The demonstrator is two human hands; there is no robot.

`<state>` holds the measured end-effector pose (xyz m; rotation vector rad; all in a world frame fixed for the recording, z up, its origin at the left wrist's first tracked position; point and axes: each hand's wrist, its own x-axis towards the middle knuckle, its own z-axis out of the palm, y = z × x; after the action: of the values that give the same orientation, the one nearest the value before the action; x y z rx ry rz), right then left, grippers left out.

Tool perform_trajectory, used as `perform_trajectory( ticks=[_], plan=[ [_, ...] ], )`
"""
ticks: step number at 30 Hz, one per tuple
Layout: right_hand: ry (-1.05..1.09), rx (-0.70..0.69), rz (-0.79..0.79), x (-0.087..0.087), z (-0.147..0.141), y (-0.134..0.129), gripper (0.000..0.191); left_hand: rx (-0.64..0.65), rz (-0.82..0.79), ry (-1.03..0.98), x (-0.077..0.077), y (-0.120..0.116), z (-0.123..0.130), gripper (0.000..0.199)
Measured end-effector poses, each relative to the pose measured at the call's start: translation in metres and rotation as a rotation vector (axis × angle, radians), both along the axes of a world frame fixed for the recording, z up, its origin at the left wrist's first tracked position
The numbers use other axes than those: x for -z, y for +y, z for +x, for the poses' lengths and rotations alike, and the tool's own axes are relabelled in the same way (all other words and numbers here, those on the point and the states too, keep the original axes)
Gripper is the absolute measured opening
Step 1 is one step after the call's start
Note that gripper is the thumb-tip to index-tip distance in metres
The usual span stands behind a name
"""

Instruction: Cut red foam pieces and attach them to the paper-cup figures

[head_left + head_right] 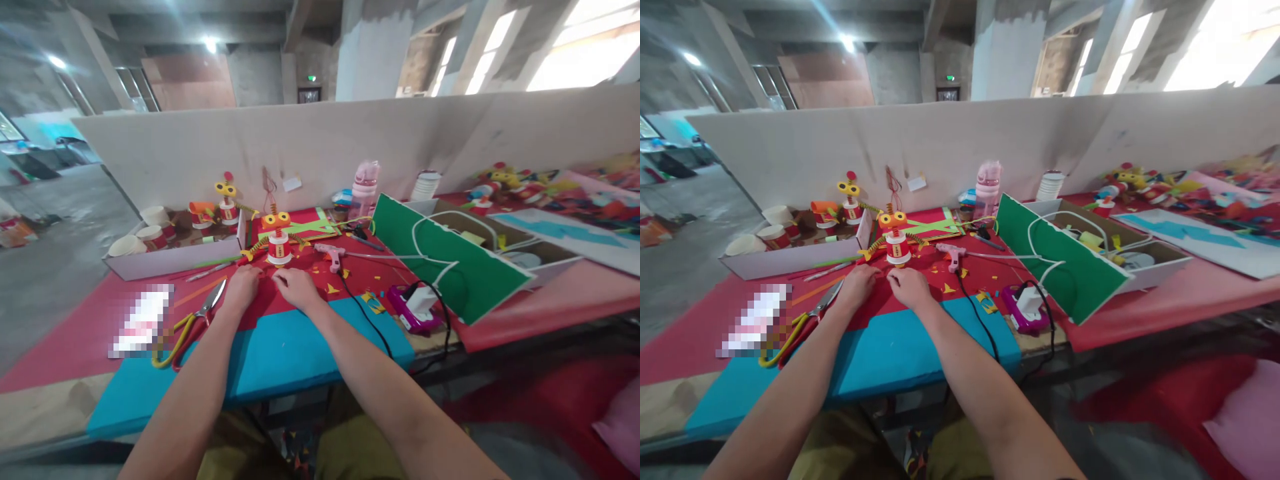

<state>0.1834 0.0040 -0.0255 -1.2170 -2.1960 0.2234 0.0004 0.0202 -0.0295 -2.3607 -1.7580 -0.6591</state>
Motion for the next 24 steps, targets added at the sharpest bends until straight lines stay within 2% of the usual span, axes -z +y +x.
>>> perform_trajectory(
  ticks=[4,9,15,18,22,24],
  plan=[
    [-0.008,0.075,-0.016,0.001,0.004,0.005,0.024,-0.003,0.001,-0.2,-0.012,-0.009,0.006,0.029],
    [0.031,0.163,-0.042,0.003,0.007,0.011,0.028,0.098,-0.219,-0.483,-0.022,-0.029,0.014,0.015],
    [0.068,0.181,-0.057,0.007,0.009,0.015,0.027,0.176,-0.395,-0.782,-0.027,-0.05,0.018,0.014],
    [0.066,0.183,-0.074,0.008,0.011,0.015,0.025,0.257,-0.523,-0.763,-0.035,-0.077,0.025,0.018],
    [0.068,0.17,-0.085,0.008,0.012,0.015,0.023,0.452,-0.788,-0.613,-0.044,-0.127,0.037,0.018],
    [0.066,0.121,-0.076,0.01,0.011,0.015,0.022,0.519,-0.908,-0.563,-0.046,-0.141,0.04,0.021]
  ],
)
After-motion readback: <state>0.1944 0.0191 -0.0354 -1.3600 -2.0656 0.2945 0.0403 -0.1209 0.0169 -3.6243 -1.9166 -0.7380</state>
